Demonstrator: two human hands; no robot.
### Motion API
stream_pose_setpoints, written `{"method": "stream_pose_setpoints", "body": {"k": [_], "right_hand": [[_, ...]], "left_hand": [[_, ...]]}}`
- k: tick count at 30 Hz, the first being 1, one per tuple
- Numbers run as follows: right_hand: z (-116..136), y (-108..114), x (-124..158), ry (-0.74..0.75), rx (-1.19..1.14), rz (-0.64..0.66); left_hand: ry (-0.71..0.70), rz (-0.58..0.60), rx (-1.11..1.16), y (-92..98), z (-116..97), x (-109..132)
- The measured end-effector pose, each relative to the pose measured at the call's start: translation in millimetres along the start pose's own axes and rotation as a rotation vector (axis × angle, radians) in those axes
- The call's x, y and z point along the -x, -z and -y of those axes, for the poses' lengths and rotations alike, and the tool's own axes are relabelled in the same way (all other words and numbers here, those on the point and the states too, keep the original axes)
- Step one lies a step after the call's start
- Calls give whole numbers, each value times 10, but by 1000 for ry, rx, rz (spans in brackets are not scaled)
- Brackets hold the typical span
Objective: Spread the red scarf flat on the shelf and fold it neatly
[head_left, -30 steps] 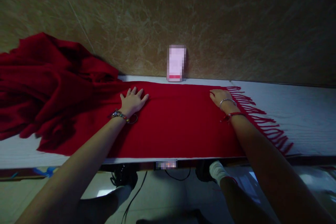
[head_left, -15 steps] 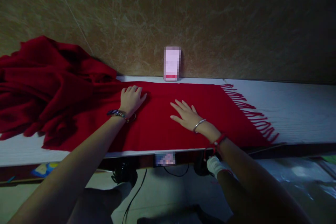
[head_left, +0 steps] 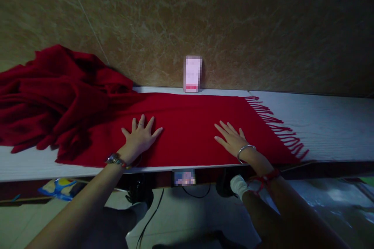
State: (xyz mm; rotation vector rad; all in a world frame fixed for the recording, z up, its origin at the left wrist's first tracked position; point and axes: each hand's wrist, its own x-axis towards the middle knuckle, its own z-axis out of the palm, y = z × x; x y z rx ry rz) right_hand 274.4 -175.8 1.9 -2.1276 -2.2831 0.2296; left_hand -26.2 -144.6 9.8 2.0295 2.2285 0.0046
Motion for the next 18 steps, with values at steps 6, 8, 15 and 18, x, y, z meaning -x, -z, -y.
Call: {"method": "stream_pose_setpoints", "body": {"k": [6, 8, 15, 18], "right_hand": [[-495, -12, -105, -164, 55, -40], [-599, 30, -144, -238, 51, -45], [111, 237, -468, 1, -62, -182], [744, 227, -676, 104, -134, -129]], "left_hand": [[157, -9, 32, -4, 212, 25], [180, 11, 36, 30, 239, 33], [-32, -167, 16, 212, -12, -294], [-72, -63, 24, 153, -114, -470]]}}
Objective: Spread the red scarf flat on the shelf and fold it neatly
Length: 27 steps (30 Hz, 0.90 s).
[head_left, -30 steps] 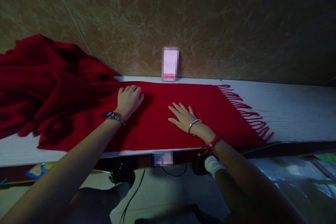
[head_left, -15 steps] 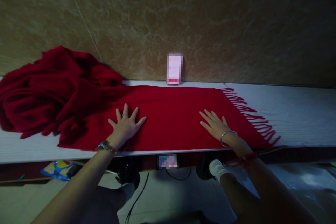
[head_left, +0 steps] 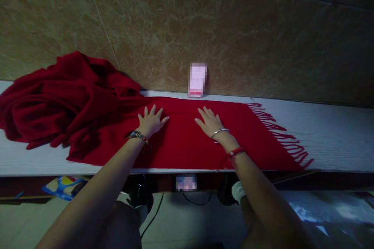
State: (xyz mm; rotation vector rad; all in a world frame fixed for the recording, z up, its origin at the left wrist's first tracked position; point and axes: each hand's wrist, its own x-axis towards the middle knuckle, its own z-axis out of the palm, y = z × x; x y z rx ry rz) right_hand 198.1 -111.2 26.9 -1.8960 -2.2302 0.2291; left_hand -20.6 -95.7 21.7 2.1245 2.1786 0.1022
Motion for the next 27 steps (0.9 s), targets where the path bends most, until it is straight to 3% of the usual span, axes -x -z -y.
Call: {"method": "stream_pose_setpoints", "body": {"k": [3, 5, 7, 10, 15, 19, 23, 27], "right_hand": [[481, -194, -226, 49, -34, 53], [659, -299, -332, 96, -33, 82], [704, -354, -393, 107, -30, 127], [548, -340, -399, 82, -3, 174], [-129, -182, -303, -41, 101, 164], [-927, -35, -208, -221, 175, 101], [-1700, 133, -64, -417, 248, 62], [-2125, 296, 61, -495, 278, 56]], "left_hand": [[-9, 61, 3, -97, -16, -79], [-16, 85, 13, -106, 13, -112], [7, 143, 12, -55, 60, -157], [58, 224, -15, 72, 139, -241], [37, 215, -41, 105, 271, -298], [-24, 87, -44, -16, 346, -256], [-20, 51, -56, -75, 354, -226], [-9, 56, -73, -70, 347, -234]]}}
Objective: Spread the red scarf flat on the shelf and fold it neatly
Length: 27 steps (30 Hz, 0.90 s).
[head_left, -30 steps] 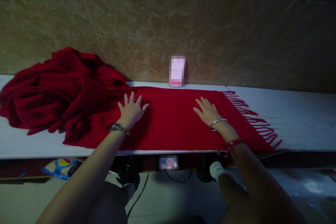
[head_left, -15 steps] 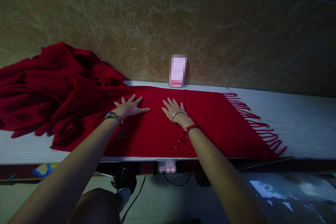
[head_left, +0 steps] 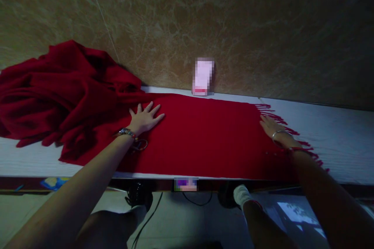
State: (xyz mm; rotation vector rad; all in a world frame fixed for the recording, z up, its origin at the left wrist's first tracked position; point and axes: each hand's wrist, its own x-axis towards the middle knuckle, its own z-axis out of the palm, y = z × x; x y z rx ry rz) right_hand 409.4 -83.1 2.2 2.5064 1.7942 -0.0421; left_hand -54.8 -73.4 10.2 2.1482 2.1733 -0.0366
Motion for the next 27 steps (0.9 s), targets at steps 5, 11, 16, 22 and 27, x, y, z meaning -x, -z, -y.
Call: {"method": "stream_pose_setpoints", "body": {"k": [5, 11, 16, 22, 27], "right_hand": [[265, 113, 79, 111, 1, -98], [1484, 147, 569, 506, -158, -65], [1934, 42, 880, 611, -109, 42], [1122, -129, 633, 455, -75, 7], [-132, -266, 255, 123, -155, -65]], "left_hand": [[-11, 62, -5, 97, -31, -102], [-88, -20, 67, 80, -362, -40], [-188, -4, 2, -57, -488, 132], [-185, -21, 35, -66, -443, 124], [-193, -35, 49, -66, -467, 140]]}}
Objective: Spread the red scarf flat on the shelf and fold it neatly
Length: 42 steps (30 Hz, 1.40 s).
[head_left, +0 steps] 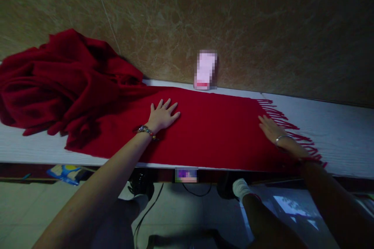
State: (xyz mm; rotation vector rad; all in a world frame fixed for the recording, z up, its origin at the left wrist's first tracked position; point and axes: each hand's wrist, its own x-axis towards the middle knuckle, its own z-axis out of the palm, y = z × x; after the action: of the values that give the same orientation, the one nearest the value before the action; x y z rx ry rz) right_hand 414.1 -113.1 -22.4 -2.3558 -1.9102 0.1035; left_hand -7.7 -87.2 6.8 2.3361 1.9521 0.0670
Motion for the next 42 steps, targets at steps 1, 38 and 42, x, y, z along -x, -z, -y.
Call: {"method": "stream_pose_setpoints", "body": {"k": [1, 38, 42], "right_hand": [[-211, 45, -13, -39, -3, -8], [194, 70, 809, -45, 105, -130], [702, 191, 864, 70, 64, -193]], "left_hand": [[1, 0, 3, 2, -7, 3], [112, 27, -35, 133, 70, 242], [124, 86, -12, 213, 50, 427]]}}
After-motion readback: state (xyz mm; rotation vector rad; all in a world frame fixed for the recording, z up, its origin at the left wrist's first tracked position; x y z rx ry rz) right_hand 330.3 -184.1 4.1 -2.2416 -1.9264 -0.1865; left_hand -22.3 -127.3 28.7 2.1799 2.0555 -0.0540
